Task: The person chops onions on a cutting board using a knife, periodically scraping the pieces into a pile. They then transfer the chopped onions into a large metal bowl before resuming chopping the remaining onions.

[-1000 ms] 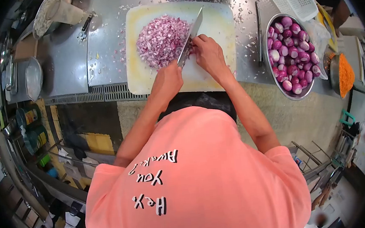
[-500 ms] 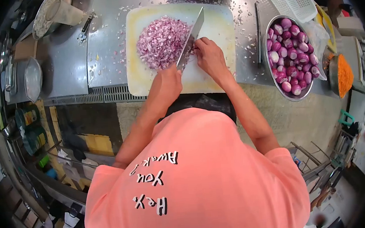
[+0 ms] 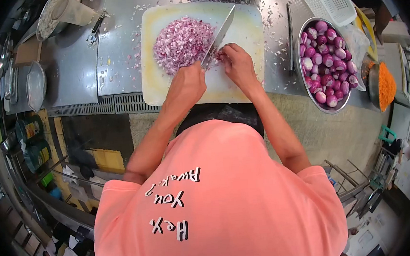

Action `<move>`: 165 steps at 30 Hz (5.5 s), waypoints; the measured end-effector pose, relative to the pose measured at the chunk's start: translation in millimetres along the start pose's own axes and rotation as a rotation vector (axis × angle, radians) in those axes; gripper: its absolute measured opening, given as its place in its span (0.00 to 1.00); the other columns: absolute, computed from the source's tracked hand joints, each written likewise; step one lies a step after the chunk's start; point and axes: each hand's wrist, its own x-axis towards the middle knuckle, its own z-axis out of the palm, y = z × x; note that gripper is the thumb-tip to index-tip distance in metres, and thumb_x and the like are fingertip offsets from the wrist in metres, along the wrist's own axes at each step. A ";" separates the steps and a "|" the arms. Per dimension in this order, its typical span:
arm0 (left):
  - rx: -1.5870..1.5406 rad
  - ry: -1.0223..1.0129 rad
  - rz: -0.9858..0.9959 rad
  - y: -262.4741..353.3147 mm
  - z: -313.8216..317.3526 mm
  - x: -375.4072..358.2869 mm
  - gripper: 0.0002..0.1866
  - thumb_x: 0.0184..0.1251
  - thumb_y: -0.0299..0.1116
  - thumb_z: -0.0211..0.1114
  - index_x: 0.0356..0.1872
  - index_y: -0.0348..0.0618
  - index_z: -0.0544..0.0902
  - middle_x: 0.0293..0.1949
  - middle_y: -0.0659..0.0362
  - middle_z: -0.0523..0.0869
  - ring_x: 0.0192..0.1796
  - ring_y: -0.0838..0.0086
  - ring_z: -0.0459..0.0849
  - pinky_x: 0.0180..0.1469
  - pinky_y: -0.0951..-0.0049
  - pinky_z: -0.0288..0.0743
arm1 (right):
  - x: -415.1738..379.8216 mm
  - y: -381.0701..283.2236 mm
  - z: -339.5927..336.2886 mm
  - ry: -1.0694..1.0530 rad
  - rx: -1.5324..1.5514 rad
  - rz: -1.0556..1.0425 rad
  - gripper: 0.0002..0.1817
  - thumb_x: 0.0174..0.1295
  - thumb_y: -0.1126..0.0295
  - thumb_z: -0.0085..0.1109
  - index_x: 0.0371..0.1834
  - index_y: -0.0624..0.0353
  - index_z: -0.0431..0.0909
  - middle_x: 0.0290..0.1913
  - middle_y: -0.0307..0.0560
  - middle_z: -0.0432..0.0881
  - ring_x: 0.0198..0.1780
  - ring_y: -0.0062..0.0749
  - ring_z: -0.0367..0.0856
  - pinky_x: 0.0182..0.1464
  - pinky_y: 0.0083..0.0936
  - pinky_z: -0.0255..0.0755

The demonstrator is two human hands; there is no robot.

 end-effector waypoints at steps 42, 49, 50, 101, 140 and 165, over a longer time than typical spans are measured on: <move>0.243 -0.156 0.165 -8.3 -10.6 -22.3 0.03 0.63 0.20 0.52 0.34 0.31 0.73 0.20 0.38 0.79 0.27 0.41 0.81 0.30 0.45 0.73 | -18.8 4.0 17.8 0.229 0.055 0.032 0.03 0.56 0.81 0.60 0.33 0.64 0.77 0.35 0.54 0.77 0.39 0.54 0.78 0.41 0.42 0.73; 0.191 -0.144 0.176 -10.7 -6.6 -26.0 0.05 0.68 0.24 0.53 0.36 0.31 0.72 0.19 0.37 0.77 0.27 0.39 0.80 0.31 0.44 0.71 | -17.6 5.1 16.3 0.210 0.048 0.028 0.03 0.55 0.81 0.59 0.31 0.65 0.75 0.34 0.55 0.77 0.38 0.54 0.77 0.40 0.43 0.73; 0.172 -0.133 0.172 -10.4 -7.1 -26.1 0.05 0.68 0.24 0.53 0.36 0.31 0.72 0.19 0.36 0.77 0.27 0.39 0.80 0.31 0.44 0.70 | -15.4 4.3 17.4 0.212 0.052 0.023 0.03 0.55 0.81 0.59 0.31 0.65 0.75 0.34 0.55 0.77 0.38 0.54 0.77 0.40 0.43 0.73; 0.127 -0.042 0.127 -21.9 31.0 -1.7 0.07 0.68 0.27 0.58 0.38 0.31 0.75 0.24 0.36 0.80 0.33 0.37 0.80 0.33 0.44 0.70 | -15.0 2.4 12.2 0.145 0.111 0.072 0.03 0.53 0.83 0.59 0.32 0.67 0.79 0.35 0.58 0.79 0.37 0.58 0.80 0.41 0.43 0.75; 0.038 -0.040 0.019 -7.5 41.3 12.9 0.08 0.69 0.29 0.57 0.35 0.32 0.77 0.27 0.36 0.81 0.36 0.38 0.81 0.37 0.45 0.71 | -19.8 1.8 8.8 0.015 -0.037 0.169 0.03 0.53 0.77 0.59 0.28 0.66 0.80 0.28 0.62 0.80 0.32 0.60 0.81 0.37 0.46 0.75; 0.040 -0.056 -0.073 -61.6 -27.1 -20.5 0.10 0.67 0.32 0.60 0.37 0.33 0.78 0.29 0.37 0.82 0.37 0.40 0.82 0.39 0.46 0.73 | -30.7 21.9 -67.1 0.274 0.010 0.258 0.04 0.55 0.77 0.67 0.32 0.65 0.82 0.28 0.47 0.85 0.28 0.30 0.84 0.33 0.24 0.75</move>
